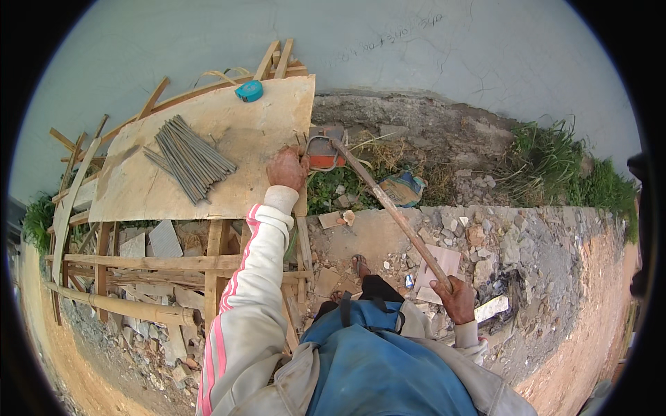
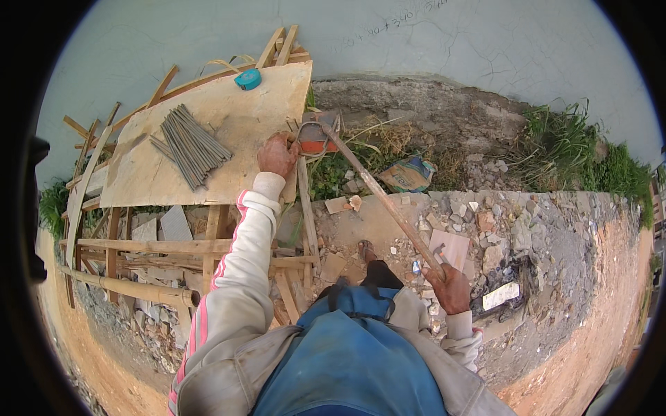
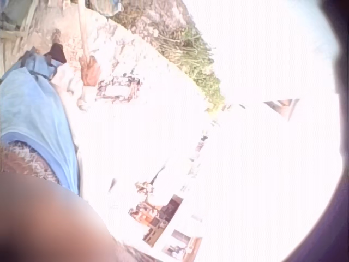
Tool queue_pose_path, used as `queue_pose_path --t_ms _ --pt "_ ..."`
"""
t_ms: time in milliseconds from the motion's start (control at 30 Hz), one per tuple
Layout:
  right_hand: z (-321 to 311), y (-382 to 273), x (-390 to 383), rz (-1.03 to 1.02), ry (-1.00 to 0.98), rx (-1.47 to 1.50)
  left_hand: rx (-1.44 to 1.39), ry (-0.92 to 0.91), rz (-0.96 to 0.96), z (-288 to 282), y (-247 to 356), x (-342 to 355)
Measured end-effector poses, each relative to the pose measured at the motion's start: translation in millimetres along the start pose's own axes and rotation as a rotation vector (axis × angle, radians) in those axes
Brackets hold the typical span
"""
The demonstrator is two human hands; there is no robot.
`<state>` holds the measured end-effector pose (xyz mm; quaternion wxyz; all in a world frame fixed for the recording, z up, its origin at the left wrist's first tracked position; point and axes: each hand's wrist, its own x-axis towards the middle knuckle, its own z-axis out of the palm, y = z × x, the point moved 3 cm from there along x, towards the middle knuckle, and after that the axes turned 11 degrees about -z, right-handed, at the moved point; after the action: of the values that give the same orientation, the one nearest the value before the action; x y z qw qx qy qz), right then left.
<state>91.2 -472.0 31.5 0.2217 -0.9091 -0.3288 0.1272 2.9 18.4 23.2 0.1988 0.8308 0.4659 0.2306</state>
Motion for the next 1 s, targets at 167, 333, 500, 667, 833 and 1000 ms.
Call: queue_pose_path --t_ms 167,333,500,667,833,1000 --pt "7.7 32.7 29.0 -0.027 -0.09 0.209 -0.014 0.054 -0.048 6.1 1.7 2.3" --pt "23.0 24.7 77.3 -0.173 -0.025 0.575 -1.022 -0.371 -0.42 21.0 -2.7 2.6" --pt "33.7 10.9 125.3 -0.23 -0.009 0.639 -1.137 -0.488 -0.386 -2.1 18.5 1.0" --pt "34.4 4.5 158.4 -0.285 -0.007 0.66 -0.835 -0.386 -0.088 -45.1 40.9 20.9" --pt "31.9 0.9 174.1 -0.304 -0.023 0.642 -0.438 -0.361 0.24 -70.7 47.3 32.2" --pt "34.3 3.1 174.1 -0.279 -0.027 0.628 -0.323 -0.454 0.227 -56.1 25.9 15.5"
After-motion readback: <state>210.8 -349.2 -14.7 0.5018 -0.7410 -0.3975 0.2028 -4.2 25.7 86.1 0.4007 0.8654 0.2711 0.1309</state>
